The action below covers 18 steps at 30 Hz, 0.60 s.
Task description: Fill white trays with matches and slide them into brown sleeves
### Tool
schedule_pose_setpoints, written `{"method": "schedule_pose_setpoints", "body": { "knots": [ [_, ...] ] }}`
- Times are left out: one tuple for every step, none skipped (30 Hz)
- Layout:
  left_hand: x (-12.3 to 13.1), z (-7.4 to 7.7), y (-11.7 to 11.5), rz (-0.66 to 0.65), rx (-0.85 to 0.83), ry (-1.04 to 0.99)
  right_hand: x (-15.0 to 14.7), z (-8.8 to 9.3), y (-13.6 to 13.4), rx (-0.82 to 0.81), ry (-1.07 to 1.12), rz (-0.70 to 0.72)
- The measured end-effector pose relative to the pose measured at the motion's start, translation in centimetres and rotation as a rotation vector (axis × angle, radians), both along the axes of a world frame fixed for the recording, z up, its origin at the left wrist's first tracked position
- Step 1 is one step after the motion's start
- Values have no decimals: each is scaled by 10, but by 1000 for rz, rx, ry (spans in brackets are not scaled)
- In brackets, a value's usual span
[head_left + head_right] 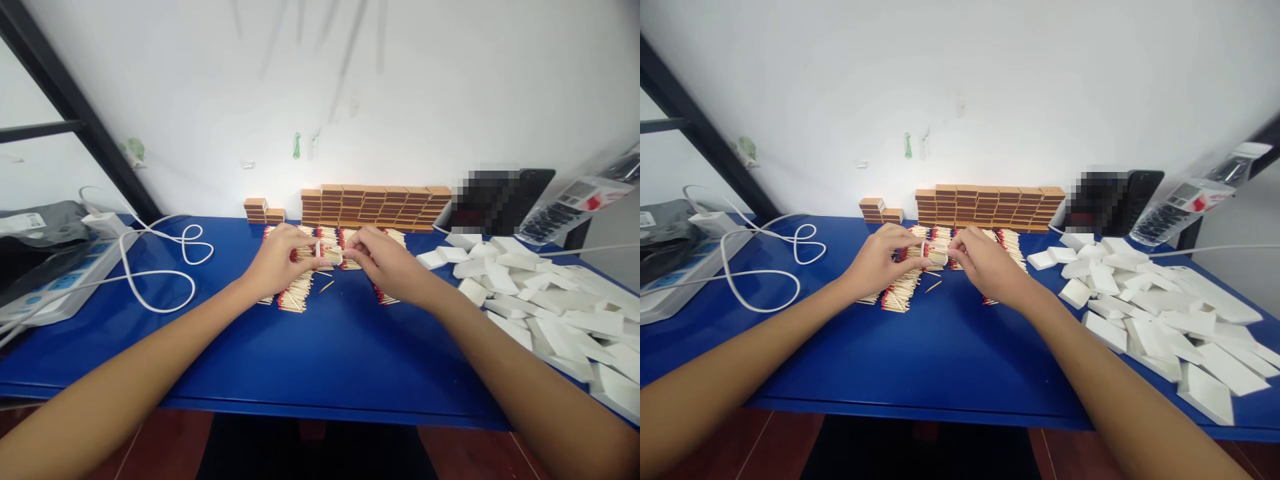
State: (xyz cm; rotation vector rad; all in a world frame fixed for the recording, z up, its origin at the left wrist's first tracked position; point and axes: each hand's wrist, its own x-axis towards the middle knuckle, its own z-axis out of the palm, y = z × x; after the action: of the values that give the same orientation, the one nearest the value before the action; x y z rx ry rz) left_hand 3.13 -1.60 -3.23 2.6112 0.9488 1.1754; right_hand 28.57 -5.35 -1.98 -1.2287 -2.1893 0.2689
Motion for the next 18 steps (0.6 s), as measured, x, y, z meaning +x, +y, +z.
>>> {"method": "schedule_pose_setpoints", "body": {
  "knots": [
    [1,0,-1,-16,-4,-2,-2,-1,0,6,3,3],
    [1,0,-2,-29,-8,-4,-4,-3,-1,9,3,7],
    [2,-1,-2,-38,-12,-4,-5,-4,-1,10,3,11],
    [2,-1,-3,-43,-16,-4,-6,-4,-1,9,6,13],
    [3,-1,-3,-46,-19,-5,-6,-5,-1,7,14,15],
    [3,-1,-3,-47,-23,-5,-7,-5,-1,4,23,17],
    [3,-1,-3,-49,-28,-5,-7,-5,-2,3,34,17],
    [3,-1,-3,-51,-32,-6,-7,-4,-2,5,44,15],
    [3,0,-4,-56,-36,-8,-7,-3,-2,8,54,12],
    [4,0,-4,-61,-42,-7,-7,-3,-2,12,62,11],
    [4,1,-4,-66,-44,-7,-7,-2,-3,14,70,8],
    [4,1,-5,-71,-45,-5,-7,-1,-3,15,75,7],
    [4,2,-5,-77,-45,-3,-8,0,-3,19,81,6],
    [4,2,-5,-82,-42,-2,-8,1,-3,25,85,4],
    [4,2,-5,-83,-37,-4,-8,1,-3,34,89,-3],
    [4,2,-4,-76,-32,-9,-9,2,-4,47,93,-15],
    [3,2,-4,-59,-26,-14,-9,2,-4,62,97,-28],
    [2,2,-3,-34,-23,-20,-9,2,-4,74,98,-39]
  ]
}}
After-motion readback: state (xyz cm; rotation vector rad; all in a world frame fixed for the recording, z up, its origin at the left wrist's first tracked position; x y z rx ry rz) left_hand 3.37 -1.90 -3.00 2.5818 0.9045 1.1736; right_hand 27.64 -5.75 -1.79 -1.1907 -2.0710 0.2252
